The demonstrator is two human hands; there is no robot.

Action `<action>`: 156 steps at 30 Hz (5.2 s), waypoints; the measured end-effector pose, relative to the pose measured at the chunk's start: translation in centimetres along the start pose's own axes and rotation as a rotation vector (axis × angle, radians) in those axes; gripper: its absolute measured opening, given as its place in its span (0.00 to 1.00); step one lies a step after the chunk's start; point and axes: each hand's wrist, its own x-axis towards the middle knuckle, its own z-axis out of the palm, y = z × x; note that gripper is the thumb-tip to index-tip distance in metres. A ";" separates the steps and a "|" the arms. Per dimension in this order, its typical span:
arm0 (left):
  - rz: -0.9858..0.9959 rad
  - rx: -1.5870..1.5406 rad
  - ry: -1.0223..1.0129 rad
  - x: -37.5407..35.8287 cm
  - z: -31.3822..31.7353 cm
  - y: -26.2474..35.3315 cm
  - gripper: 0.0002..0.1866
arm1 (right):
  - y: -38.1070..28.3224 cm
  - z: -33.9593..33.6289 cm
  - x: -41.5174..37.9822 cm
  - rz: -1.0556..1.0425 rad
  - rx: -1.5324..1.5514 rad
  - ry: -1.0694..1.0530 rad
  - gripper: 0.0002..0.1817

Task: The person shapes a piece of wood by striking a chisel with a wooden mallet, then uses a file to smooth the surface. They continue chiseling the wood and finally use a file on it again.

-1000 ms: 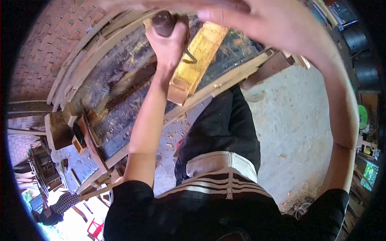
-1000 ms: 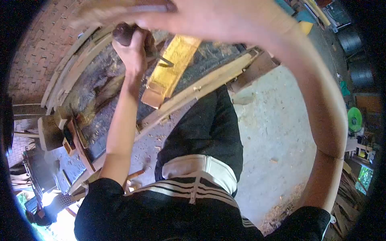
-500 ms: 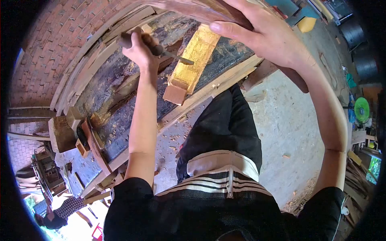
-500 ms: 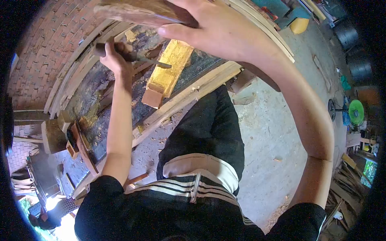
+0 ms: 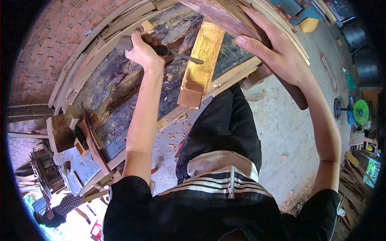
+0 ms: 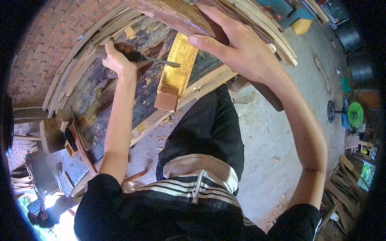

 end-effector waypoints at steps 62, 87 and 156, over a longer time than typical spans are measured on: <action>0.135 0.124 -0.299 -3.7 1.9 0.6 0.09 | -3.9 -4.5 1.4 0.171 0.285 -0.150 0.46; 0.439 0.067 -0.409 -7.2 3.2 0.2 0.09 | -6.7 -6.5 5.1 -0.065 0.173 -0.548 0.33; 0.107 0.037 0.029 -0.3 0.0 -1.7 0.05 | -4.2 -3.3 0.7 0.073 0.142 -0.312 0.44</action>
